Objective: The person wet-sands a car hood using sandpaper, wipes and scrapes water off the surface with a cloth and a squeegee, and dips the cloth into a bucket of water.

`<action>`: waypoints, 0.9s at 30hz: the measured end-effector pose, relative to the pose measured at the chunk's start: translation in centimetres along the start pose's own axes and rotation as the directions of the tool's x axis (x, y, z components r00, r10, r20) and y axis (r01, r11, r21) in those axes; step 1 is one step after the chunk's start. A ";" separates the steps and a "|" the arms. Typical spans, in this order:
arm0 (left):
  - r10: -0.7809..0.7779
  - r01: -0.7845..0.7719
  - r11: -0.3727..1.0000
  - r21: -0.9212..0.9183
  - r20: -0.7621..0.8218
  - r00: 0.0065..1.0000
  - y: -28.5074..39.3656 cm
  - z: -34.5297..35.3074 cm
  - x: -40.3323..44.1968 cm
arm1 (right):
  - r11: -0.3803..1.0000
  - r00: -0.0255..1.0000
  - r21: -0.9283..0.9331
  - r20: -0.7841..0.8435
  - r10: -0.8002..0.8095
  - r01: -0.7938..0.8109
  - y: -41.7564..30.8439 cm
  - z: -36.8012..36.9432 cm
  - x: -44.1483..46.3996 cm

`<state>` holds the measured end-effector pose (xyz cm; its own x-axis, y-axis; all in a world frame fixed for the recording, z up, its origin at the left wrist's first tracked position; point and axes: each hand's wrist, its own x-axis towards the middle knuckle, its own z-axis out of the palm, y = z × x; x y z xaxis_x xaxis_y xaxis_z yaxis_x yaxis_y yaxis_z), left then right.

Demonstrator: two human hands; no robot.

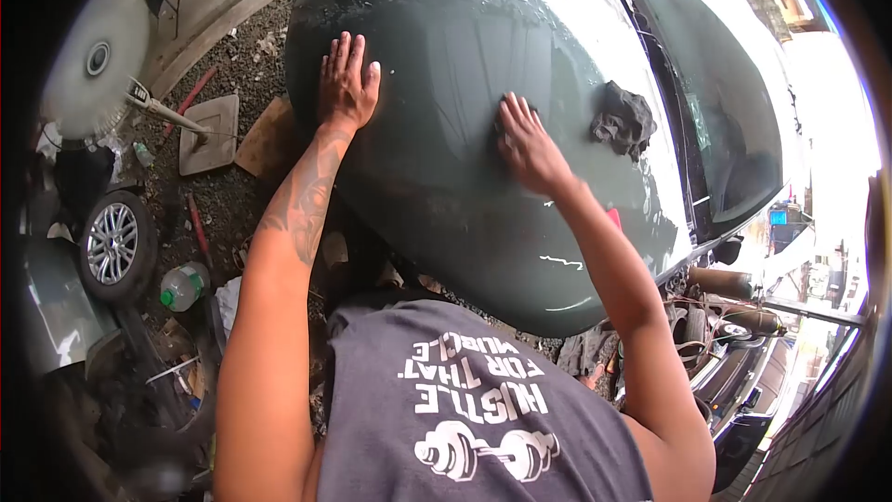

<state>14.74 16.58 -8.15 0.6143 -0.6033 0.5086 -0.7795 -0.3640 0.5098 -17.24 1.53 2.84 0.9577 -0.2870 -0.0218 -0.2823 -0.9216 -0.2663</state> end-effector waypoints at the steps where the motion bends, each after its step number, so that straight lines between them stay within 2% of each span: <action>1: -0.001 0.002 0.999 -0.043 0.005 1.000 0.0 0.0 -0.4 | 0.997 0.996 0.079 -0.091 -0.005 0.013 -0.3 -1.0 1.6; 2: 0.022 -0.021 0.996 -0.083 0.003 1.000 0.1 -0.2 0.0 | 0.997 0.991 0.076 -0.136 0.003 0.008 -0.8 -2.6 1.2; 3: 0.042 -0.043 0.992 -0.119 -0.009 0.999 0.8 -0.5 -0.4 | 0.927 0.969 0.301 -0.030 0.244 -0.224 -3.2 -5.7 0.1; 4: 0.065 -0.068 0.977 -0.203 -0.022 0.998 2.7 -1.3 -1.0 | 0.754 0.892 0.490 0.135 0.431 -0.438 -5.2 -7.1 -1.3; 5: 0.136 -0.140 0.898 -0.418 -0.039 0.990 5.6 -2.6 -2.1 | 0.149 0.934 0.987 -0.005 0.356 -0.051 -4.4 -2.8 -2.2; 6: 0.245 -0.193 0.787 -0.586 0.009 0.970 8.9 -4.5 -3.1 | 0.151 0.931 0.988 -0.042 0.363 -0.015 -5.1 -1.7 -3.3; 8: 0.299 -0.045 0.634 -0.772 0.192 0.935 16.3 -8.4 -6.4 | 0.653 0.882 0.745 -0.208 0.423 -0.138 -6.4 -0.3 -5.6; 9: 0.316 -0.058 0.639 -0.767 0.194 0.929 17.9 -8.3 -7.2 | 0.646 0.875 0.752 -0.221 0.430 -0.127 -6.4 -0.5 -5.7; 10: 0.194 0.191 0.571 -0.799 0.357 0.914 18.9 -8.2 -7.9 | 0.434 0.906 0.898 -0.118 0.406 -0.078 -6.4 -1.0 -5.4; 11: 0.085 0.427 0.469 -0.773 0.521 0.850 19.1 -8.3 -8.1 | 0.187 0.937 0.982 -0.027 0.347 -0.041 -6.4 -1.5 -4.9; 12: 0.090 0.419 0.489 -0.765 0.522 0.848 18.7 -9.2 -7.3 | 0.436 0.945 0.896 -0.073 0.320 -0.078 -5.4 -3.0 -5.2; 13: -0.023 0.462 0.534 -0.708 0.535 0.845 18.0 -10.5 -5.6 | 0.698 0.930 0.714 -0.218 0.295 -0.054 -3.7 -5.3 -5.6; 14: -0.137 0.505 0.569 -0.649 0.530 0.837 17.1 -11.6 -4.0 | 0.866 0.852 0.495 -0.422 0.310 -0.070 0.0 -5.7 -5.6; 15: -0.069 0.274 0.751 -0.600 0.342 0.937 16.0 -12.8 -2.6 | 0.989 0.731 0.139 -0.668 0.136 -0.057 5.6 -6.6 -5.1; 16: 0.046 0.036 0.878 -0.478 0.159 0.986 14.7 -13.7 -1.5 | 0.921 0.651 0.213 -0.655 0.383 -0.327 8.4 -8.4 -5.3; 17: 0.041 0.012 0.930 -0.367 0.137 0.990 13.3 -14.1 -0.6 | 0.819 0.554 0.075 -0.700 0.450 -0.570 13.3 -7.5 -5.0; 18: 0.033 -0.003 0.969 -0.247 0.115 0.993 12.3 -14.4 -0.3 | 0.640 0.451 -0.051 -0.752 0.481 -0.767 16.8 -5.7 -4.3; 20: 0.047 -0.036 0.990 -0.139 0.081 0.996 11.8 -14.6 -0.9 | 0.659 0.490 -0.079 -0.736 0.467 -0.748 16.5 -5.3 -3.0; 22: 0.215 -0.205 0.973 -0.110 0.092 0.972 10.3 -12.2 -3.0 | 0.663 0.513 -0.104 -0.726 0.459 -0.741 15.9 -4.5 -1.9; 24: 0.186 -0.161 0.977 -0.138 0.190 0.964 10.7 -10.0 -6.4 | 0.899 0.644 0.019 -0.692 0.327 -0.437 14.0 -2.4 -1.6; 25: 0.065 -0.023 0.992 -0.121 0.352 0.934 11.5 -9.7 -7.8 | 0.942 0.662 0.027 -0.704 0.255 -0.333 11.7 -1.6 -1.4; 26: 0.220 -0.208 0.975 -0.074 0.286 0.932 10.6 -8.5 -9.7 | 0.948 0.691 -0.039 -0.694 0.200 -0.315 9.3 -0.7 -1.0; 27: 0.177 -0.156 0.983 -0.093 0.310 0.934 11.6 -8.8 -10.6 | 0.957 0.732 -0.023 -0.650 0.204 -0.288 6.7 -0.6 -0.4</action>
<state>0.26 25.00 -1.55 0.3979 -0.8479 0.3503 -0.8509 -0.1982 0.4866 -19.58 -4.71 1.59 0.6064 -0.5681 0.5564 -0.5472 -0.8058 -0.2263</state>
